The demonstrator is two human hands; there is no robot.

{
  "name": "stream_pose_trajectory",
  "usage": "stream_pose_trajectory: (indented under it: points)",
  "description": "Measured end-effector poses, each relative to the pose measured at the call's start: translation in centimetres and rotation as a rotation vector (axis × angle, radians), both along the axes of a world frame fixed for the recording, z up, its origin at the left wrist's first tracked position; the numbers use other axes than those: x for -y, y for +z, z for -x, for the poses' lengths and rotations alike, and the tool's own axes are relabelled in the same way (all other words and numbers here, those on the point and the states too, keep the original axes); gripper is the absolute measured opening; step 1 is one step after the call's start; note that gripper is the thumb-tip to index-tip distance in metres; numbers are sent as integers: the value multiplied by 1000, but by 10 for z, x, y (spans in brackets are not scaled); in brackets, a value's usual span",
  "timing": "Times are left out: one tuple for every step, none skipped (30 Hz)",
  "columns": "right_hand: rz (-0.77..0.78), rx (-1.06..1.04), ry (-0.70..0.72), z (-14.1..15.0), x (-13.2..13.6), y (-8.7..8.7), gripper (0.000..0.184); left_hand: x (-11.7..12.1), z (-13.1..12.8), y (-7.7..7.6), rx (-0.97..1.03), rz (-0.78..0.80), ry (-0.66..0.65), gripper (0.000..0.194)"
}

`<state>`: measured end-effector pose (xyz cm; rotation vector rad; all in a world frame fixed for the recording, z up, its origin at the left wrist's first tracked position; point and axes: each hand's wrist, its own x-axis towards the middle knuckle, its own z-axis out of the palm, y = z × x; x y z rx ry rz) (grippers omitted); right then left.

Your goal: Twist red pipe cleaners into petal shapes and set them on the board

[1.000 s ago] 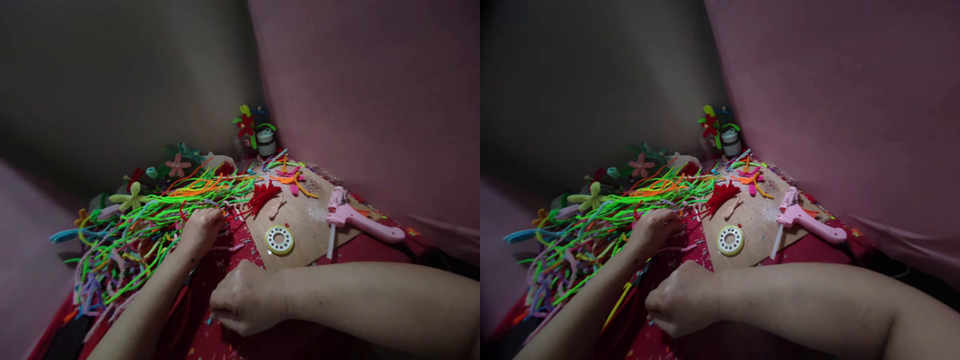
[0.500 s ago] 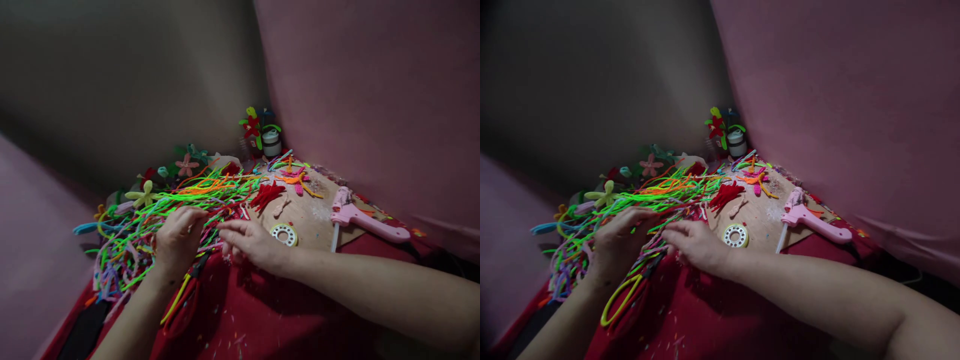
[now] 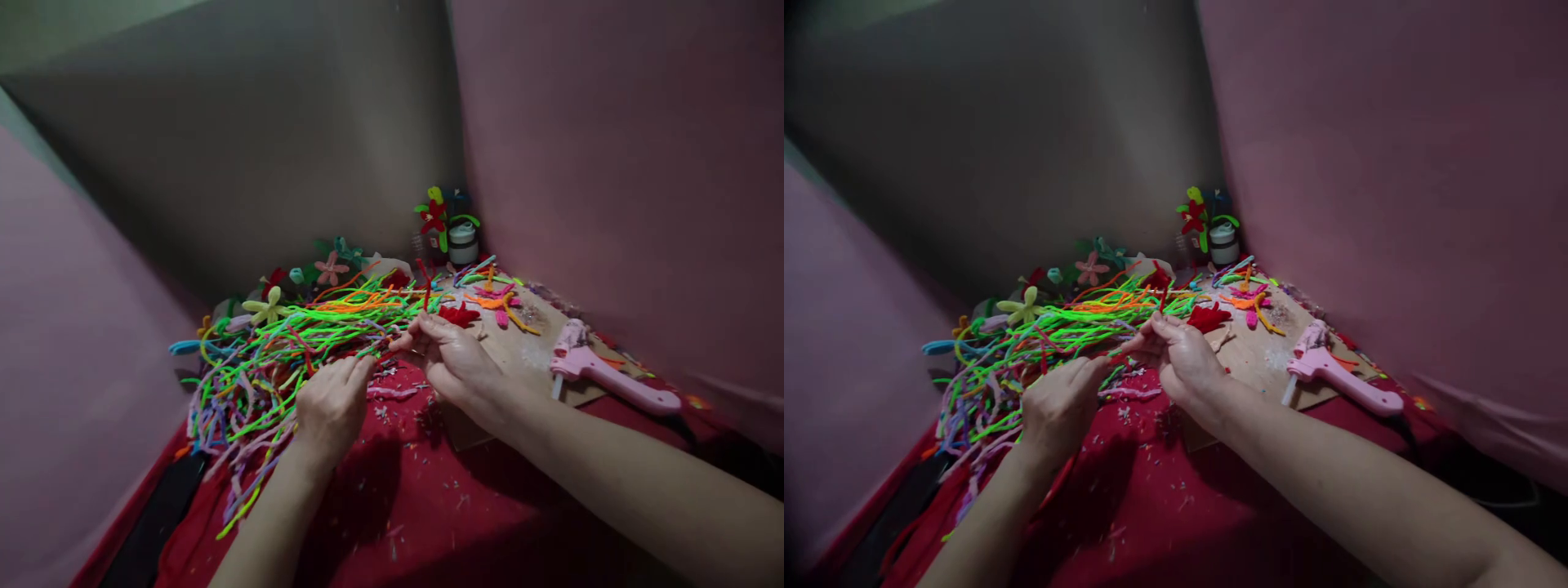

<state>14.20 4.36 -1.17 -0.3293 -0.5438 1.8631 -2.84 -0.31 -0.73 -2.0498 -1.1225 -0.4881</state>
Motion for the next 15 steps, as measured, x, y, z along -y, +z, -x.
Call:
stream_pose_trajectory:
  points:
    - [19,-4,-12,-2,-1,3,19,-1,2,-2,7,-10,2,21]
    - [40,-8,-34,-5,-3,6,19,-2,4,-5,26,-14,3,19]
    - [58,-12,-60,-7,-5,8,20,-3,6,-7,64,-8,5,17]
    - [69,-17,-89,-10,-8,10,20,-3,7,-8,121,10,6,16]
    - [69,-22,-120,-13,-10,11,20,-3,8,-9,199,41,2,15]
    - [54,-30,-140,-17,-13,13,20,-3,8,-9,295,88,-6,14]
    - [36,-39,-156,-20,-16,14,20,-2,9,-9,404,149,-16,14]
    - [30,-42,-177,-23,-19,15,19,0,8,-7,518,219,-27,15]
    - [28,-42,-185,-26,-21,16,19,2,8,-5,628,296,-35,16]
    - [30,-42,-196,-28,-24,17,19,4,7,-4,732,364,-40,17]
    - [31,-44,-211,-29,-25,18,19,5,6,-2,831,427,-37,17]
    - [26,-48,-227,-30,-26,18,19,7,5,0,924,489,-32,18]
    - [14,-47,-240,-30,-26,19,18,8,4,1,1013,551,-25,19]
    - [-12,-39,-238,-29,-24,19,16,9,4,1,1097,624,-22,21]
    - [-46,-18,-216,-27,-21,19,14,9,3,2,1174,702,-24,23]
